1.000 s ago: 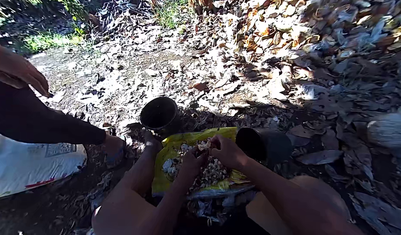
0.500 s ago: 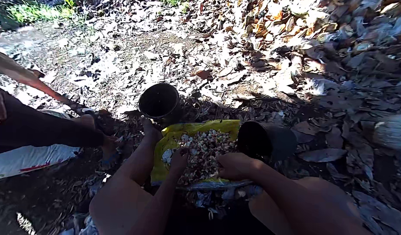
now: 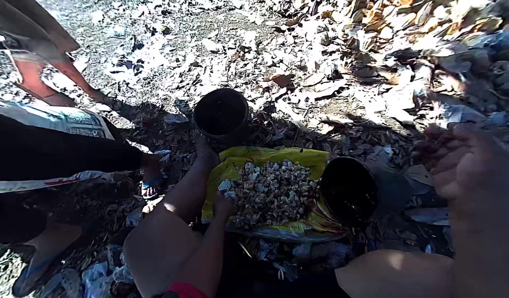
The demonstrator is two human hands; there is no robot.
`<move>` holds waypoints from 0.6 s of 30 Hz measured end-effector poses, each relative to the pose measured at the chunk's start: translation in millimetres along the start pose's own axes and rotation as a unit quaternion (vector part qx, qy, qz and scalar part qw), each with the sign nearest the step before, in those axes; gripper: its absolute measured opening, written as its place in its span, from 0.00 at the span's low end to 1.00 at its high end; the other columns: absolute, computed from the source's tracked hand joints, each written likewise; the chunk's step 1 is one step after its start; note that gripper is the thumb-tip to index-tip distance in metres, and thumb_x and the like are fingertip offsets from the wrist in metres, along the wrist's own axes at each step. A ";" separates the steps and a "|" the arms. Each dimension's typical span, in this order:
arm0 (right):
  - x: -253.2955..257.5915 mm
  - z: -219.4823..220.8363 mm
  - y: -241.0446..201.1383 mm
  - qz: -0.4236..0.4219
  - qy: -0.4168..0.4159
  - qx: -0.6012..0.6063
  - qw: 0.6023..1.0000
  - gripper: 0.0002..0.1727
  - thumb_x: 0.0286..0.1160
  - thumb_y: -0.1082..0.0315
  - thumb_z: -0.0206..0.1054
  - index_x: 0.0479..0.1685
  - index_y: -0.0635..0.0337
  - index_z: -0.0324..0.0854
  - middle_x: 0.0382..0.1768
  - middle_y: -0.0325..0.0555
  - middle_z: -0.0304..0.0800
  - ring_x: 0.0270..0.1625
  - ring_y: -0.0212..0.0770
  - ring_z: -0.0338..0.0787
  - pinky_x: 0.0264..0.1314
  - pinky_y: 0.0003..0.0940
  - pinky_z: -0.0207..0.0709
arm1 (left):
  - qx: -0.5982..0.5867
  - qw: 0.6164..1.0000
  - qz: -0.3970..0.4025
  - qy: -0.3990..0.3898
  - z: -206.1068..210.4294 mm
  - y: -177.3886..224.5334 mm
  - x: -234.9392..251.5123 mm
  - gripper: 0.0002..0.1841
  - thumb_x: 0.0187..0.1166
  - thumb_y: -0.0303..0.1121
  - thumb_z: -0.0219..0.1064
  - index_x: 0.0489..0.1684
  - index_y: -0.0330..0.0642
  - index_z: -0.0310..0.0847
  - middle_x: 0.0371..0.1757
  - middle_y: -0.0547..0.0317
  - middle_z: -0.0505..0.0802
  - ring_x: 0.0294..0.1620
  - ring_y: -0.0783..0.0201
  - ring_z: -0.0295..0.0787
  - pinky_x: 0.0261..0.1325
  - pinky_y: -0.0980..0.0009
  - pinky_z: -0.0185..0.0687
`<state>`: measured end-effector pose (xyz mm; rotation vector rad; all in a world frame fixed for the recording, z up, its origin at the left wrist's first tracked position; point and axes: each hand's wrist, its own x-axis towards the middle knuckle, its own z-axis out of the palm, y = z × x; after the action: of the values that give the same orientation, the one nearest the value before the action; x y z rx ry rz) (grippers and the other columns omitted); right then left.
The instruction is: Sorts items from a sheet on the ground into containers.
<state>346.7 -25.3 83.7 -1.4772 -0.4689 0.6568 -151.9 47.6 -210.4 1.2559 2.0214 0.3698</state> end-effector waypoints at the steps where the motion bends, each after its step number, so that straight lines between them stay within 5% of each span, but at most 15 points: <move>1: -6.1 7.7 1.3 0.001 -0.033 -0.032 0.999 0.17 0.92 0.58 0.51 0.70 0.54 0.72 0.51 0.45 0.94 0.37 0.43 0.95 0.41 0.40 0.92 | 0.025 1.000 0.006 -0.015 11.7 -11.5 13.1 0.32 0.70 0.35 0.75 0.78 0.42 0.76 0.74 0.36 0.83 0.74 0.39 0.81 0.74 0.38 0.77; 5: -21.7 34.1 9.2 -0.041 -0.141 -0.147 0.978 0.18 0.88 0.64 0.56 0.72 0.57 0.74 0.52 0.49 0.94 0.36 0.45 0.96 0.41 0.41 0.94 | 0.114 0.992 0.006 -0.058 32.0 -10.8 22.8 0.44 0.64 0.36 0.80 0.88 0.44 0.65 0.83 0.31 0.72 0.81 0.35 0.72 0.78 0.38 0.73; 8: -26.6 43.2 24.0 -0.064 -0.198 -0.239 0.949 0.19 0.83 0.63 0.63 0.69 0.59 0.78 0.47 0.47 0.95 0.35 0.42 0.96 0.41 0.40 0.94 | 0.142 0.988 0.013 -0.060 38.7 -12.9 26.7 0.44 0.62 0.36 0.81 0.85 0.42 0.68 0.84 0.30 0.69 0.81 0.33 0.71 0.76 0.38 0.75; 13: -23.0 48.7 41.2 -0.121 -0.262 -0.413 0.864 0.22 0.82 0.49 0.60 0.64 0.52 0.83 0.47 0.38 0.94 0.38 0.33 0.94 0.43 0.37 0.92 | 0.034 0.998 0.007 -0.046 37.9 -14.9 33.7 0.29 0.66 0.31 0.75 0.72 0.42 0.79 0.72 0.37 0.84 0.73 0.40 0.81 0.72 0.38 0.78; 18: -31.4 58.9 43.7 -0.137 -0.316 -0.507 0.790 0.22 0.86 0.51 0.57 0.68 0.52 0.83 0.50 0.42 0.93 0.45 0.39 0.93 0.53 0.47 0.89 | -0.110 0.993 0.004 -0.036 26.4 14.7 21.7 0.26 0.67 0.30 0.73 0.70 0.43 0.81 0.63 0.42 0.90 0.59 0.47 0.89 0.60 0.41 0.85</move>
<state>279.5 -2.9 46.9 -2.0893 -1.7395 0.6821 -129.5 70.2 -229.6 1.1252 1.8598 0.5270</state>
